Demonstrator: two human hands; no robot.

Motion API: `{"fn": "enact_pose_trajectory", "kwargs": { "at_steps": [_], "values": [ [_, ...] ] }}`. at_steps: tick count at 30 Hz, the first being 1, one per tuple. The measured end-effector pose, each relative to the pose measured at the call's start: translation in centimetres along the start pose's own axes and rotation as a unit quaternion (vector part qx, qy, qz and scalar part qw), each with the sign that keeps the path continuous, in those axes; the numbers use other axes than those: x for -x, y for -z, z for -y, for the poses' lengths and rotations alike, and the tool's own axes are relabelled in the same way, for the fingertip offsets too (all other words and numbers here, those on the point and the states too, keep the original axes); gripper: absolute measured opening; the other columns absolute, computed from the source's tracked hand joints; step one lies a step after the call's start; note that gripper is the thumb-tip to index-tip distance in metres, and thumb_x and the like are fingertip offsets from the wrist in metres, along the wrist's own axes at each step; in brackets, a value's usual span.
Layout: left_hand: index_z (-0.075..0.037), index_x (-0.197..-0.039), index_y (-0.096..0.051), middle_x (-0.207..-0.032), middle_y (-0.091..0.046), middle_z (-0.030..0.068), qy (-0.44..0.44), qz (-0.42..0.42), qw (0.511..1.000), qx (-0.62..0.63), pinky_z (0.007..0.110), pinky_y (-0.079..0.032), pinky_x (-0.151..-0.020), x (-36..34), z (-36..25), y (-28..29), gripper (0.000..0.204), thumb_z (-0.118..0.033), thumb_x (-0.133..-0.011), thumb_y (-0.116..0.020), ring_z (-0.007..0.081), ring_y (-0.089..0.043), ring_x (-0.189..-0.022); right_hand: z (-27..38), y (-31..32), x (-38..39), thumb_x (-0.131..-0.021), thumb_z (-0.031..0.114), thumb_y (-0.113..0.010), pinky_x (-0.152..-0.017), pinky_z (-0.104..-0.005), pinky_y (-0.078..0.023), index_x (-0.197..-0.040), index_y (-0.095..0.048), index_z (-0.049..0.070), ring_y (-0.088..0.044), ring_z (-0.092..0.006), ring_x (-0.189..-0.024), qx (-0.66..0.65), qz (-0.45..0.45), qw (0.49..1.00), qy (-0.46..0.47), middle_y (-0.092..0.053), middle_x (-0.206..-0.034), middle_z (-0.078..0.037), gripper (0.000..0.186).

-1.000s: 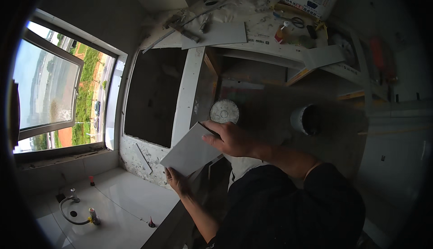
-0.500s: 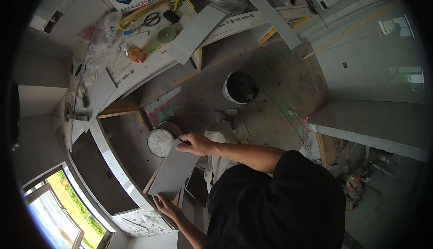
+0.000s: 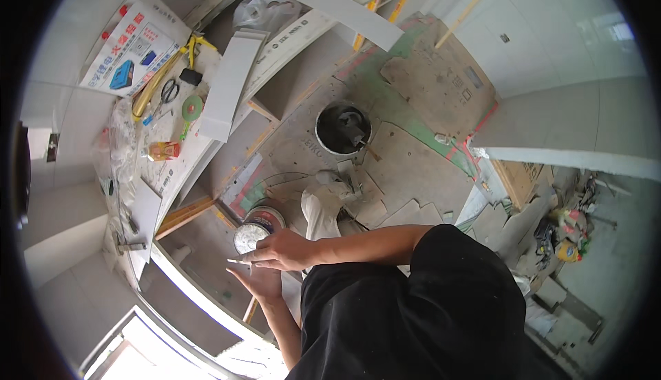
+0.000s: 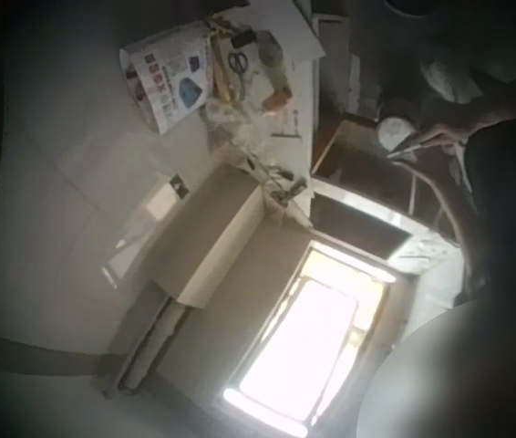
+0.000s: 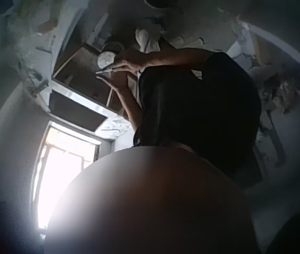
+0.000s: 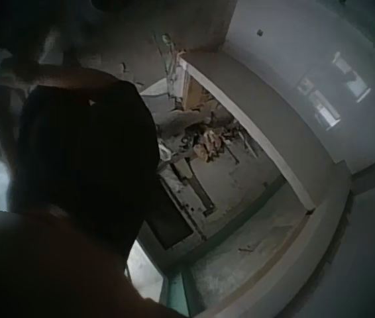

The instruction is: Apply mortar to ceramic tiles and install them on a wall surface.

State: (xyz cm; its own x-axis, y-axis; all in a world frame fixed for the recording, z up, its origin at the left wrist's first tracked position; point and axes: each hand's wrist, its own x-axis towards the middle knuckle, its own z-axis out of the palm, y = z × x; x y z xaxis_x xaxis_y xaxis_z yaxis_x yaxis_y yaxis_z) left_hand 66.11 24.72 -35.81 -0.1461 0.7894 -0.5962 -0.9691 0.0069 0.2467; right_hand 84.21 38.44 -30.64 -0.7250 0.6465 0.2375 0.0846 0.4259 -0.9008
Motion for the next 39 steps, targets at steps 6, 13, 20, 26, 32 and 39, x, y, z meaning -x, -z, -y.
{"fn": "enact_pose_trajectory", "kwargs": {
  "at_steps": [6,13,20,26,32,39],
  "values": [
    [-0.008,-0.144,-0.067,-0.139,-0.074,0.016,0.014,-0.003,0.989,-0.15,0.053,-0.063,-0.103,-4.3,1.1,1.5,0.073,-0.071,-0.111,-0.049,0.0362,-0.076,-0.118,0.4,-2.4,6.1,-0.099,0.017,-0.084,-0.082,-0.0459,-0.066,-0.138,-0.076,0.011,-0.08,-0.0328,-0.094,0.122,-0.079,0.988,0.052,-0.08,-0.11,-0.006,0.041],
    [-0.015,-0.154,-0.059,-0.128,-0.072,0.0099,-0.012,-0.117,0.979,-0.167,0.05,-0.059,-0.095,-6.0,4.8,3.6,0.078,-0.076,-0.104,-0.057,0.0289,-0.072,-0.114,-1.4,-1.6,11.1,-0.101,0.027,-0.086,-0.072,-0.0495,-0.058,-0.102,-0.082,0.01,-0.076,-0.0342,-0.085,0.137,-0.134,0.973,-0.126,-0.077,-0.09,-0.01,0.018],
    [-0.012,-0.179,-0.036,-0.164,-0.06,0.0171,0.025,-0.011,0.984,-0.179,0.066,-0.042,-0.129,-5.8,5.7,3.5,0.107,-0.087,-0.104,-0.049,0.0382,-0.058,-0.152,-18.9,5.7,24.5,-0.106,0.043,-0.076,-0.076,-0.0586,-0.057,-0.095,-0.077,0.004,-0.075,-0.0461,-0.089,0.172,-0.127,0.863,-0.458,-0.076,-0.09,-0.024,0.04],
    [-0.011,-0.179,-0.034,-0.166,-0.057,0.0241,0.06,-0.026,0.981,-0.181,0.07,-0.043,-0.129,-19.6,14.2,9.6,0.11,-0.087,-0.103,-0.059,0.0418,-0.06,-0.151,-43.7,11.9,31.3,-0.106,0.048,-0.074,-0.085,-0.0583,-0.063,-0.11,-0.075,0.004,-0.078,-0.0454,-0.095,0.376,-0.069,0.742,-0.551,-0.081,-0.1,-0.02,0.044],
    [-0.012,-0.179,-0.034,-0.163,-0.059,0.0258,0.068,-0.058,0.988,-0.129,0.067,-0.048,-0.126,-26.9,25.9,12.9,0.119,-0.097,-0.098,-0.052,0.0461,-0.064,-0.141,-61.0,11.3,29.9,-0.102,0.044,-0.078,-0.093,-0.0583,-0.063,-0.129,-0.068,0.001,-0.079,-0.045,-0.112,0.278,0.07,0.698,-0.656,-0.08,-0.127,-0.023,0.051],
    [-0.009,-0.176,-0.037,-0.161,-0.059,0.0279,0.07,-0.06,0.994,-0.066,0.062,-0.051,-0.121,-31.0,30.8,13.3,0.108,-0.087,-0.104,-0.055,0.0451,-0.063,-0.144,-59.7,13.7,29.0,-0.093,0.023,-0.081,-0.089,-0.0568,-0.064,-0.124,-0.068,-0.002,-0.079,-0.0483,-0.101,0.281,0.197,0.786,-0.514,-0.08,-0.101,-0.028,0.042]
  ]
}}
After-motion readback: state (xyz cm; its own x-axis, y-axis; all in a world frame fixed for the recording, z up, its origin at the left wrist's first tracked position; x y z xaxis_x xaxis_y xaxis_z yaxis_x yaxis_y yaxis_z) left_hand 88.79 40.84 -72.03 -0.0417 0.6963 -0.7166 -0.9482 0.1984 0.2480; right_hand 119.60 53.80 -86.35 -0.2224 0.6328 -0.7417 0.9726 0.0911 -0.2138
